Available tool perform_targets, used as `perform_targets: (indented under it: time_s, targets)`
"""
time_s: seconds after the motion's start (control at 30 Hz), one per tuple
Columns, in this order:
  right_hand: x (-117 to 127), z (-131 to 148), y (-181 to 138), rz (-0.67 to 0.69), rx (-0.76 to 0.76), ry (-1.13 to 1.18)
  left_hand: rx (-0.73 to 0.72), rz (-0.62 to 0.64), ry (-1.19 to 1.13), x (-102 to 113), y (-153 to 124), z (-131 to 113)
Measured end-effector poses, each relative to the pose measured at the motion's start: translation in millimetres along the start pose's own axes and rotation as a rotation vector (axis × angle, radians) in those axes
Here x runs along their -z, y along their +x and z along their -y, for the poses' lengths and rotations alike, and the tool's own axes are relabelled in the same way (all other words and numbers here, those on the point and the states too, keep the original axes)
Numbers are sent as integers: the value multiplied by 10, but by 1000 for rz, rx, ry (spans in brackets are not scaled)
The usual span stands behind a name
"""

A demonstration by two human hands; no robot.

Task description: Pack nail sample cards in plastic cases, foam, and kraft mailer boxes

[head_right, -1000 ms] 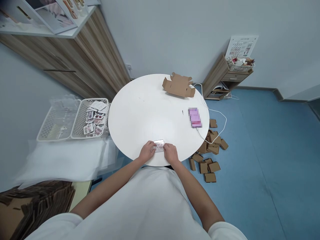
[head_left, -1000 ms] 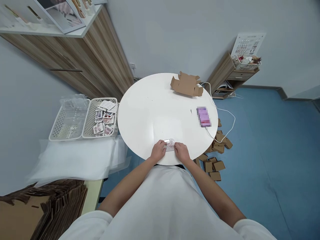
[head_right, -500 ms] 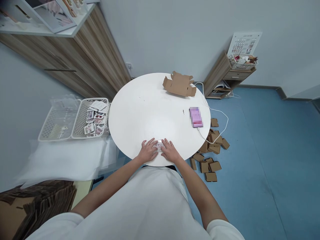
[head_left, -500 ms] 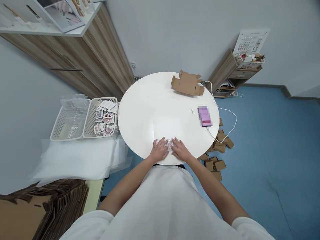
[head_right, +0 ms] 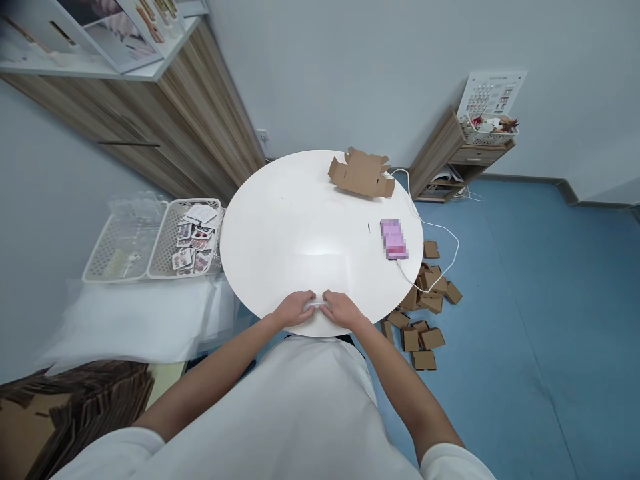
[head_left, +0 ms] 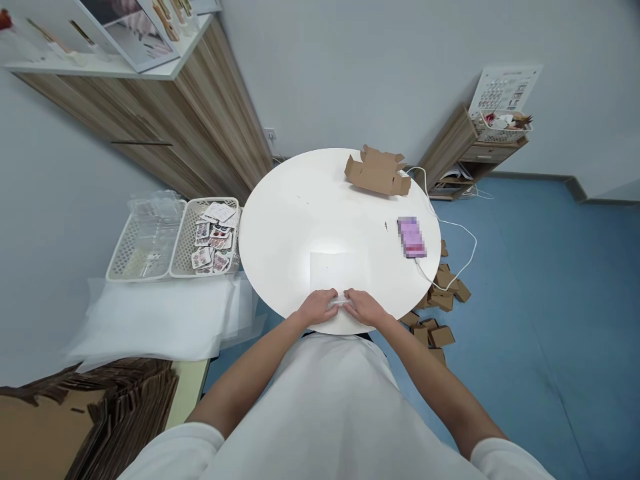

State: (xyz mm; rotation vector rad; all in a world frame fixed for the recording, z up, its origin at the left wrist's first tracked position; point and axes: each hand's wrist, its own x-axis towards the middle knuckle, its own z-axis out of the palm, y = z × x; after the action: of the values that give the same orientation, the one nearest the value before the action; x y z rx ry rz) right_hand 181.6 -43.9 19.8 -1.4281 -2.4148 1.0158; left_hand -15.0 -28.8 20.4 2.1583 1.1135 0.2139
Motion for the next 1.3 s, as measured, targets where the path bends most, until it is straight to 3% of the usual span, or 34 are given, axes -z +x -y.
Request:
perform_targets:
  time_s: [0.13,0.27,0.37,0.8,1.13,1.3]
  targets:
    - [89,-10,107,-34,-133,95,149,-2,-7,74,108,-14]
    - [123,-71,296,-159,-117,93,183,-114,20,142,234,30]
    - [116,-118,412,-192,-135,68,190,-131,-53,186,286,115]
    - [123,-269,575,-57,-274,63,370,2,-241,154,497,411]
    - [34,-224,590,-189,-379,-113,486,-79,-33,194,485,378]
    - [59,-232,462,-368,-362,-92,343,-252,196,167,374,207]
